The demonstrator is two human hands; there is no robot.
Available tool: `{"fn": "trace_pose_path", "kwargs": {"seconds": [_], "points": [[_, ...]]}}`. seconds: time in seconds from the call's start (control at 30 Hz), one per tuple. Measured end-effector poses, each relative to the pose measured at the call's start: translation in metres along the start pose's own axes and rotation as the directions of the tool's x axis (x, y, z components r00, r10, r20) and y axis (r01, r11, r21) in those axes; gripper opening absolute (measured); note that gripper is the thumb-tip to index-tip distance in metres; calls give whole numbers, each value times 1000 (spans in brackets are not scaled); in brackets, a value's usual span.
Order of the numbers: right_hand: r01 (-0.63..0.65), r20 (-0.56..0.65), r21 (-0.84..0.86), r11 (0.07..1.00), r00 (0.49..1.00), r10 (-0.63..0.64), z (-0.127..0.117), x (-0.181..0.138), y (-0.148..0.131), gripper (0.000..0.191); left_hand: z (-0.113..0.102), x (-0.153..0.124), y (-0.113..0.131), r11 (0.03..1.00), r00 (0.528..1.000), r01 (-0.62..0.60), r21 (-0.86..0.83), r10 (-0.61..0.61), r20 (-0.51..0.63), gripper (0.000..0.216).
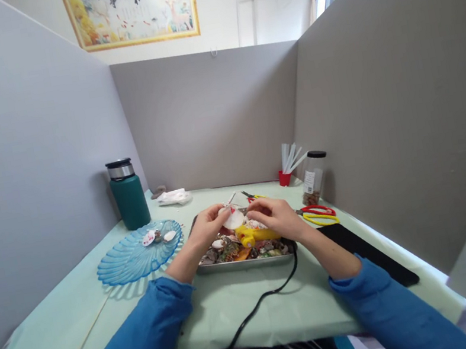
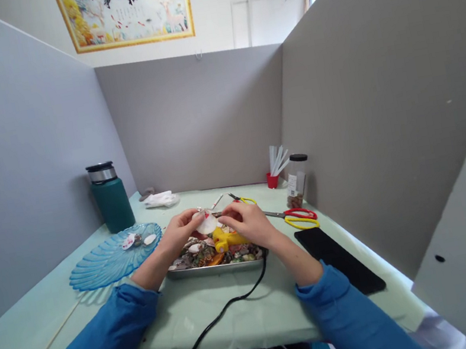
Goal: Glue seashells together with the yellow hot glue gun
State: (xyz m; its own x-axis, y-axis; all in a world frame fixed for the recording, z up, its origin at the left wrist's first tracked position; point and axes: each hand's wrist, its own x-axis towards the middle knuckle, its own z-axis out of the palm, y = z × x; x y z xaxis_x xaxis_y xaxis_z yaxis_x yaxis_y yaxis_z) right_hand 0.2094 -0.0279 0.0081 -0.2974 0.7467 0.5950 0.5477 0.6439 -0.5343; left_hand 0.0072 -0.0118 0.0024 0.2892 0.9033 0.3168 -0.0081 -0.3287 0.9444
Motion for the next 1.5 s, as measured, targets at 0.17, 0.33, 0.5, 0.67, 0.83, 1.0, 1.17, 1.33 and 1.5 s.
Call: {"fn": "trace_pose_path", "kwargs": {"seconds": [0.17, 0.33, 0.5, 0.67, 0.83, 1.0, 1.17, 1.33, 1.5], "points": [[-26, -38, 119, 993, 999, 31, 15, -3, -7, 24, 4, 1, -2, 999, 998, -28, 17, 27, 55, 40], [-43, -54, 173, 984, 997, 53, 18, -3, -5, 23, 3, -1, -2, 999, 993, -31, -28, 34, 117, 38], [-26, -98, 140, 990, 994, 40, 21, -4, -7, 23, 4, -6, 3, 981, 992, 84, -173, -65, 111, 36], [48, -132, 50, 998, 990, -41, 25, -6, -10, 23, 6, -5, 2, 965, 991, 111, -240, -89, 99, 36], [77, -169, 96, 992, 984, -60, 26, -7, -7, 22, 3, -1, -4, 979, 997, 59, -197, -48, 59, 38], [96, -191, 75, 993, 978, -80, 27, -7, -4, 21, 3, -2, -3, 987, 998, 16, -161, -6, 59, 39], [124, -210, 58, 991, 972, -109, 27, -7, -7, 20, 3, -3, -1, 992, 998, -18, -126, 26, 59, 38], [153, -211, 27, 988, 967, -144, 26, -7, -10, 20, 3, -4, -1, 994, 995, -57, -88, 63, 71, 36], [165, -209, 18, 986, 965, -157, 25, -8, -11, 19, 2, -5, -1, 995, 994, -66, -78, 72, 79, 36]]}}
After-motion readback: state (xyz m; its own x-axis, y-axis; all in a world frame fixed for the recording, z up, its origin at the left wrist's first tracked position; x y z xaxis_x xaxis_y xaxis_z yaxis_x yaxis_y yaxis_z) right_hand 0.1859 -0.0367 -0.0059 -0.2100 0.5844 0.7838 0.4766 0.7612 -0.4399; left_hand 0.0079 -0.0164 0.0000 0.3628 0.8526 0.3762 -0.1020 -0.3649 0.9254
